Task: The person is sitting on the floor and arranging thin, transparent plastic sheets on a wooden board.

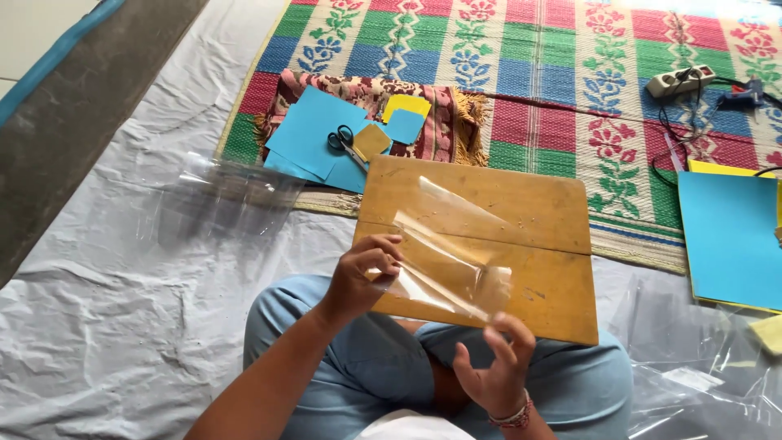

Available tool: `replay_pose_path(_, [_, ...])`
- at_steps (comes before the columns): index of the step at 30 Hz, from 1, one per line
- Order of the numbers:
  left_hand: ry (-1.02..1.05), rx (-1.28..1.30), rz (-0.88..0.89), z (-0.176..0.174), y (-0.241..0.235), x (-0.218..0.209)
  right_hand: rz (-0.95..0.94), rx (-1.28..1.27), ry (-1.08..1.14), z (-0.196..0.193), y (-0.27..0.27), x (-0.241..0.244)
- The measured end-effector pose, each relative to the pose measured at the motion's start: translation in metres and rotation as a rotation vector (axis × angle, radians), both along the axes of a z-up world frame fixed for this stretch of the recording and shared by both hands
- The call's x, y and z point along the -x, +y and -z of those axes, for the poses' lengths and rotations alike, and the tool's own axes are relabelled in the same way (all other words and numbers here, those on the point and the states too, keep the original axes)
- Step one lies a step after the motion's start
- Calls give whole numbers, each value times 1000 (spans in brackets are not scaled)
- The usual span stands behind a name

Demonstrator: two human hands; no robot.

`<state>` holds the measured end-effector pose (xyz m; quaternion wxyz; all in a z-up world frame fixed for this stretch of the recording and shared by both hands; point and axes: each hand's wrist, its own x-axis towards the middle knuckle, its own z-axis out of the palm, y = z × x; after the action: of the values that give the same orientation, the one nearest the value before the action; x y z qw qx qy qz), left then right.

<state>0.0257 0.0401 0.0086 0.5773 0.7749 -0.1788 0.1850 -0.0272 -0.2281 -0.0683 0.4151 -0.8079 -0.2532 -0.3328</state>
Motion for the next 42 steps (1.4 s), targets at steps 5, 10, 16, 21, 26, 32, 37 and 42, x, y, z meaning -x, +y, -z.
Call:
replay_pose_path(5, [13,-199,-10,14,-3,-6,20,36,192,-34,-1,-21])
replay_pose_path(10, [235,-498,110,-1,-3,6,22,61,338,-56,-8,-34])
replay_pose_path(16, [524,-604,254,-21,1,4,-79,-36,430,-51,-11,-42])
replay_pose_path(21, [480,-565,160,-17,5,-8,-112,215,286,-46,-22,-57])
replay_pose_path(26, [497,-586,119,-38,-7,-10,80,409,304,-54,-37,-66])
replay_pose_path(32, [461,-629,-56,-20,-18,-17,156,20,556,-51,-49,-76])
replay_pose_path(37, [184,-899,-346,31,-19,-41,213,-79,562,-38,-42,-83])
replay_pose_path(42, [59,-1095,-432,54,-16,-46,221,-145,592,-45,-39,-80])
